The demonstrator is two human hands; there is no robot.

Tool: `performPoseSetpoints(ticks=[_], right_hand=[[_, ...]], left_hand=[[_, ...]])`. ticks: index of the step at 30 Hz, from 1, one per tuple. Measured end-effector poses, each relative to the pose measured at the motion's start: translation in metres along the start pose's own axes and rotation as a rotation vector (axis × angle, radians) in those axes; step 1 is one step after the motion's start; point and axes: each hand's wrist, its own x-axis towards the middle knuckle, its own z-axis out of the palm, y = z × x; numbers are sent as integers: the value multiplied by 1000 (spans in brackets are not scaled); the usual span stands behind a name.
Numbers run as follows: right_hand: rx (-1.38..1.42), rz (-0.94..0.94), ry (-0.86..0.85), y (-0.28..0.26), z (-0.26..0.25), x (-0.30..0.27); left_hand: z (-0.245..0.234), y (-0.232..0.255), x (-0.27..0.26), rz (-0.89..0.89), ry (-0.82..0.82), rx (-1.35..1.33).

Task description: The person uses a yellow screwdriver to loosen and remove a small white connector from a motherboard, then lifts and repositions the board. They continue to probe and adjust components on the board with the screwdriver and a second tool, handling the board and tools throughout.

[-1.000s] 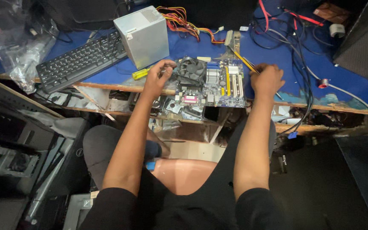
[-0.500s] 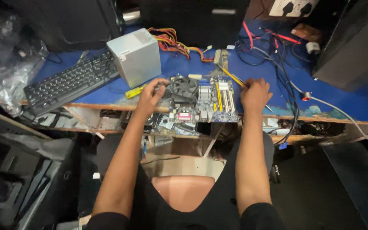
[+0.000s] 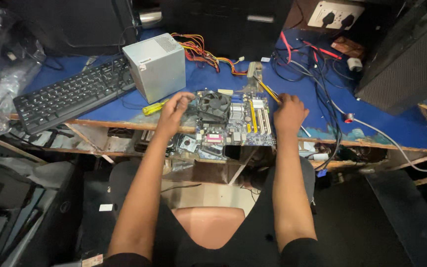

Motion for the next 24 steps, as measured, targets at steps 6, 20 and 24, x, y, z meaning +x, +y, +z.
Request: performPoseSetpoints(ticks=[6,20,24], right_hand=[[-52,-23,-32,2,1,-3],[-126,-53,-51,-14,-14,-2],[-122,-34,-83,-11,-10,-1]], left_hand=[[7,-15,3,-90,73,-133],[-33,28,-64,163,601,894],[-42,29,-56,81,531,963]])
